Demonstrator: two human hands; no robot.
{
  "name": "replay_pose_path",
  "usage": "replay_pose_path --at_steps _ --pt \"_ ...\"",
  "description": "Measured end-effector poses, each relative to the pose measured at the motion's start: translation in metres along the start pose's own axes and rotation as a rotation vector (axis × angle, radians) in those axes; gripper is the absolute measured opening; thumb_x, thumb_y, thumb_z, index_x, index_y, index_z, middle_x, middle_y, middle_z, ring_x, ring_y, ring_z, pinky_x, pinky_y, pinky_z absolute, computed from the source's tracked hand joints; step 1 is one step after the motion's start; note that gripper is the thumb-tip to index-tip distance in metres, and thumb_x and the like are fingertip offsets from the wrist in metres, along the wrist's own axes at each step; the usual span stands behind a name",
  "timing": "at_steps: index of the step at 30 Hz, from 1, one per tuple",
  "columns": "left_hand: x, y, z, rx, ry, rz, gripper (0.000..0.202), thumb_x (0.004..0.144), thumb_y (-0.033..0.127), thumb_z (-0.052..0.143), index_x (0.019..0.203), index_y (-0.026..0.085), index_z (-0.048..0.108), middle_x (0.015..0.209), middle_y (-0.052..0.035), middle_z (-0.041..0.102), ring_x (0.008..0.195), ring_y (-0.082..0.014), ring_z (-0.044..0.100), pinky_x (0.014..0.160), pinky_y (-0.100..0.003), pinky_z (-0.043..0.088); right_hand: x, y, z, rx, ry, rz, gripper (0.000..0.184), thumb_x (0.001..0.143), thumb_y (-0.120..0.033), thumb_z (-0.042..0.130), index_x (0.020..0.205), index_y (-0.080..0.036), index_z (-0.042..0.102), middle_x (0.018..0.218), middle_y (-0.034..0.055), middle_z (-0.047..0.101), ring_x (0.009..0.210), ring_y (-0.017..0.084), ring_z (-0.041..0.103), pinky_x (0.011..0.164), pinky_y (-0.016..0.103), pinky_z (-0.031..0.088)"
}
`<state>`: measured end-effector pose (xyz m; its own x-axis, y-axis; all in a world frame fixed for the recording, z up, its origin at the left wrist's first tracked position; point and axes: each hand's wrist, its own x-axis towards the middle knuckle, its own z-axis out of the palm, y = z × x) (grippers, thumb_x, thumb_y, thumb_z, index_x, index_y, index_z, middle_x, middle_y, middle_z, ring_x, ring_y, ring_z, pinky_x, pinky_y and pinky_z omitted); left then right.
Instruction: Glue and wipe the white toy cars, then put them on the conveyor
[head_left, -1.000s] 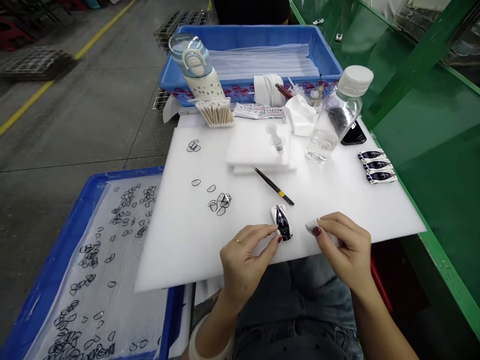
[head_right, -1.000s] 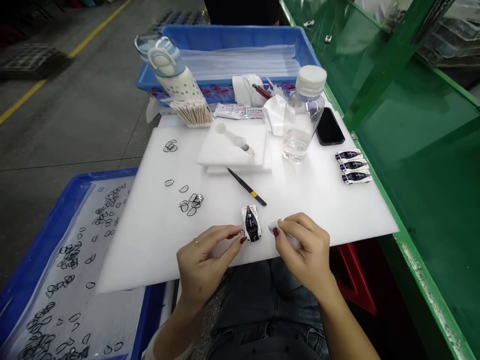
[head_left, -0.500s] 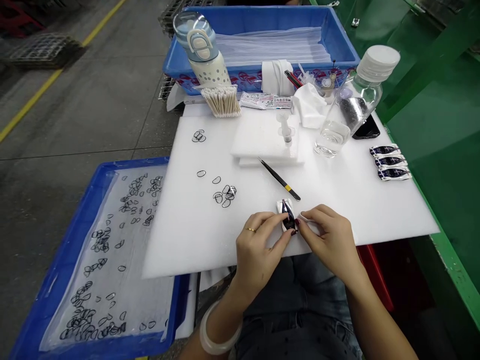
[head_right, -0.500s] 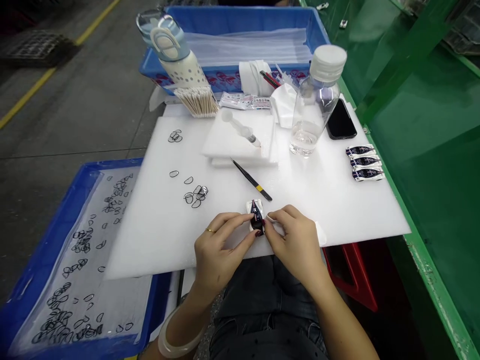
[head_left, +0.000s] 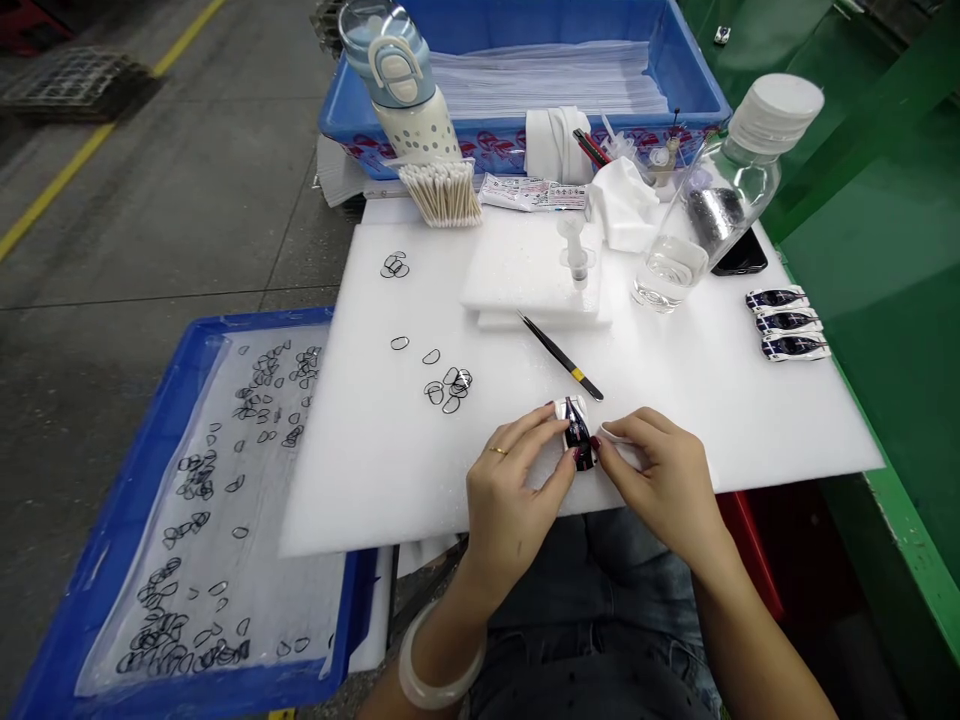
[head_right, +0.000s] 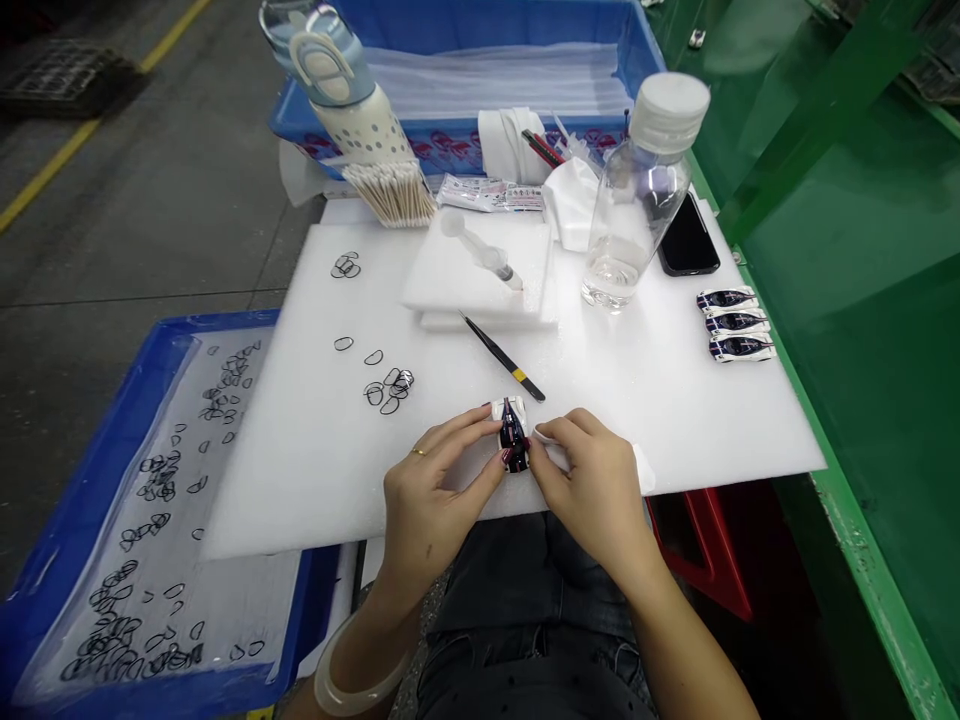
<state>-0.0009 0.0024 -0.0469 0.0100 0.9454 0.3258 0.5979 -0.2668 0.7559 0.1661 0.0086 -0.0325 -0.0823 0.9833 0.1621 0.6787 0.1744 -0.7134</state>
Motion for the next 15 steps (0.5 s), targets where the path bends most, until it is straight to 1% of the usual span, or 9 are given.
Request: replay_pose_path --at_steps 5,7,9,10,11,12,13,14,15 --pt "0.004 0.003 -0.001 -0.041 -0.035 -0.06 0.019 0.085 0.014 0.068 0.103 0.02 0.07 0.115 -0.0079 0.072 0.108 -0.0234 0.068 0.095 -0.045 0.057 0.001 -0.001 0.002 -0.028 -0.008 0.016 0.012 0.09 -0.027 0.063 0.085 -0.019 0.069 0.076 0.0008 0.065 0.057 0.011 0.056 0.051 0.024 0.039" --pt "0.008 0.004 -0.003 -0.074 -0.071 -0.096 0.021 0.082 0.011 0.068 0.1 0.02 0.069 0.111 -0.0069 0.072 0.107 -0.0234 0.068 0.091 -0.044 0.058 0.001 -0.001 0.002 -0.034 -0.008 0.019 0.012 0.09 -0.027 0.063 0.084 -0.019 0.069 0.076 0.0009 0.065 0.056 0.011 0.055 0.05 0.025 0.038" --pt "0.013 0.002 -0.009 -0.103 -0.122 -0.119 0.024 0.079 0.01 0.07 0.101 0.021 0.068 0.109 -0.0064 0.071 0.103 -0.0233 0.068 0.085 -0.041 0.06 0.002 0.0 0.0 -0.009 -0.014 0.02 0.011 0.09 -0.027 0.064 0.083 -0.019 0.069 0.077 0.0012 0.065 0.06 0.012 0.058 0.053 0.025 0.041" --pt "0.015 0.0 -0.012 -0.117 -0.155 -0.12 0.029 0.079 0.01 0.071 0.105 0.021 0.068 0.112 -0.007 0.07 0.104 -0.0237 0.068 0.082 -0.039 0.06 0.002 0.001 -0.002 0.021 -0.017 0.021 0.011 0.09 -0.026 0.063 0.083 -0.019 0.069 0.077 0.0013 0.066 0.063 0.013 0.06 0.056 0.025 0.042" --pt "0.018 -0.003 -0.015 -0.129 -0.198 -0.109 0.035 0.078 0.012 0.072 0.111 0.022 0.067 0.121 -0.0082 0.067 0.108 -0.0248 0.066 0.082 -0.038 0.06 0.003 0.002 -0.004 0.058 -0.02 0.022 0.011 0.091 -0.025 0.062 0.084 -0.019 0.069 0.078 0.0017 0.066 0.067 0.014 0.062 0.059 0.026 0.044" --pt "0.021 -0.005 -0.018 -0.138 -0.251 -0.083 0.044 0.079 0.013 0.073 0.12 0.024 0.064 0.132 -0.0094 0.062 0.117 -0.0265 0.063 0.086 -0.04 0.06 0.003 0.004 -0.006 0.094 -0.022 0.02 0.012 0.091 -0.024 0.061 0.085 -0.019 0.069 0.079 0.0021 0.067 0.071 0.014 0.063 0.061 0.026 0.046" --pt "0.023 -0.008 -0.021 -0.144 -0.311 -0.041 0.054 0.079 0.015 0.074 0.129 0.027 0.06 0.141 -0.0097 0.056 0.126 -0.0282 0.058 0.092 -0.042 0.058 0.003 0.005 -0.009 0.121 -0.024 0.015 0.012 0.092 -0.023 0.06 0.085 -0.019 0.069 0.08 0.0025 0.067 0.073 0.015 0.064 0.064 0.026 0.047" --pt "0.025 -0.01 -0.022 -0.146 -0.369 0.011 0.06 0.08 0.016 0.074 0.136 0.029 0.055 0.147 -0.0091 0.052 0.133 -0.0291 0.052 0.099 -0.046 0.055 0.003 0.006 -0.01 0.133 -0.027 0.009 0.012 0.092 -0.023 0.06 0.086 -0.019 0.069 0.081 0.0028 0.067 0.074 0.015 0.064 0.065 0.027 0.048" --pt "0.027 -0.012 -0.023 -0.143 -0.412 0.061 0.063 0.081 0.016 0.074 0.139 0.031 0.053 0.149 -0.0082 0.051 0.136 -0.0292 0.049 0.105 -0.049 0.05 0.003 0.007 -0.012 0.133 -0.034 0.004 0.01 0.091 -0.022 0.06 0.088 -0.019 0.07 0.082 0.0029 0.067 0.074 0.016 0.064 0.065 0.027 0.048"
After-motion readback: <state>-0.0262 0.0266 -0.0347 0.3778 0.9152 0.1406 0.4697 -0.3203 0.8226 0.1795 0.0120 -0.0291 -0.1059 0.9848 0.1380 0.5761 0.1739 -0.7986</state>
